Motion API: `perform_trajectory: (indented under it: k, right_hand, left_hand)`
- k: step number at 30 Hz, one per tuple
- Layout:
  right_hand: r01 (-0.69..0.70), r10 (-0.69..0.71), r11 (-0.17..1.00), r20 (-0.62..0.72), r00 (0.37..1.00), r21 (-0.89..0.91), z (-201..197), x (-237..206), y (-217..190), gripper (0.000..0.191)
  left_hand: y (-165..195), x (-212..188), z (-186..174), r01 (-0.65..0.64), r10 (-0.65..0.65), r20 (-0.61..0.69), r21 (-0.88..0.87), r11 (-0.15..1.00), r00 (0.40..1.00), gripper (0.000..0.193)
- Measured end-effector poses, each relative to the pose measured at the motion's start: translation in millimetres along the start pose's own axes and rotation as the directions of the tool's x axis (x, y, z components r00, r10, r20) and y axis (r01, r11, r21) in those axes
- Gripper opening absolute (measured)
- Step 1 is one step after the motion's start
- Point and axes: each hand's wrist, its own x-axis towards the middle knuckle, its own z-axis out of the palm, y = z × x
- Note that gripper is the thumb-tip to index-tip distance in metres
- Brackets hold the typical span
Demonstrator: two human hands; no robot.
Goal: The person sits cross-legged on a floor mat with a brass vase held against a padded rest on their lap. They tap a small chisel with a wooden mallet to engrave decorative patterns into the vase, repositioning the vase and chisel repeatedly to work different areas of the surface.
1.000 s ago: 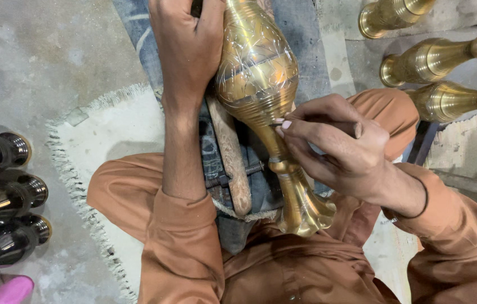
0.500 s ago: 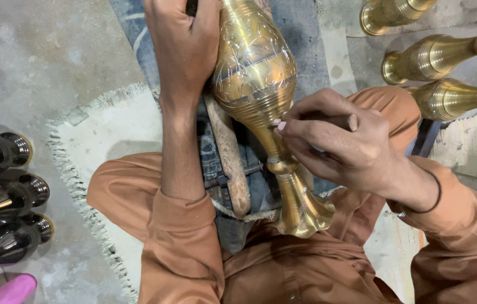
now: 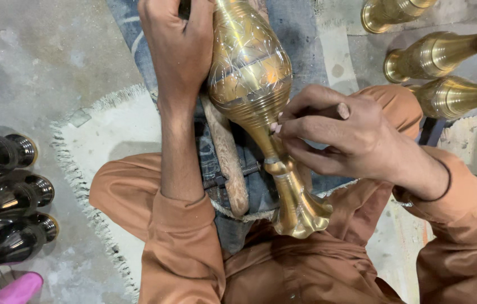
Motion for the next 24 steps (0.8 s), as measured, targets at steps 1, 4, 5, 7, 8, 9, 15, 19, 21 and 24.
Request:
perform_trajectory:
  k: [1, 4, 5, 7, 8, 9, 15, 19, 21, 24]
  right_hand:
    - [0.024, -0.025, 0.999, 0.005, 1.000, 0.028, -1.2, 1.1, 1.4, 0.022]
    - [-0.026, 0.026, 0.998, 0.000, 1.000, 0.062, -1.0, 1.3, 1.3, 0.023]
    - [-0.019, 0.019, 0.999, -0.003, 1.000, 0.043, 0.1, 0.7, 0.3, 0.023]
    - [-0.006, 0.006, 1.000, -0.009, 1.000, 0.002, 2.4, -0.6, -1.6, 0.022]
    - [-0.002, 0.002, 1.000, -0.009, 1.000, 0.010, 2.8, -1.1, -1.8, 0.022]
    - [0.004, -0.003, 1.000, -0.010, 1.000, 0.018, 2.9, -1.1, -1.4, 0.022]
    - [0.044, -0.045, 0.996, 0.019, 0.999, 0.075, -1.7, 2.6, 6.7, 0.021]
    - [0.037, -0.037, 0.999, 0.004, 0.999, 0.036, 2.7, 2.0, 4.0, 0.020]
    - [0.036, -0.036, 0.999, -0.002, 0.999, 0.027, 4.3, 1.2, 2.7, 0.020]
    - [0.036, -0.036, 0.997, 0.004, 0.999, 0.062, 3.3, 1.4, 4.4, 0.019]
  left_hand:
    - [0.6, 0.6, -0.1, -0.012, 0.012, -0.005, 0.016, 1.000, 1.000, 0.031]
    - [2.7, 0.4, -1.4, -0.018, 0.019, -0.014, 0.050, 0.999, 1.000, 0.032]
    - [3.0, 0.6, -1.8, -0.007, 0.007, -0.014, 0.043, 0.999, 1.000, 0.032]
    - [3.3, 1.2, -2.6, 0.013, -0.013, -0.007, 0.023, 1.000, 1.000, 0.032]
    - [3.8, 0.9, -3.8, 0.023, -0.023, -0.001, 0.010, 1.000, 1.000, 0.031]
    - [3.9, 1.0, -4.9, 0.033, -0.033, 0.005, -0.002, 0.999, 0.999, 0.030]
    - [2.7, 0.7, -7.2, 0.014, -0.014, 0.001, 0.030, 0.999, 1.000, 0.030]
    - [-0.8, 0.1, -7.9, 0.026, -0.026, -0.005, 0.019, 0.999, 1.000, 0.033]
    - [-2.2, -0.8, -9.0, 0.017, -0.017, -0.003, 0.033, 0.999, 1.000, 0.034]
    - [-4.5, 0.1, -8.3, 0.013, -0.013, 0.008, -0.035, 0.999, 1.000, 0.033]
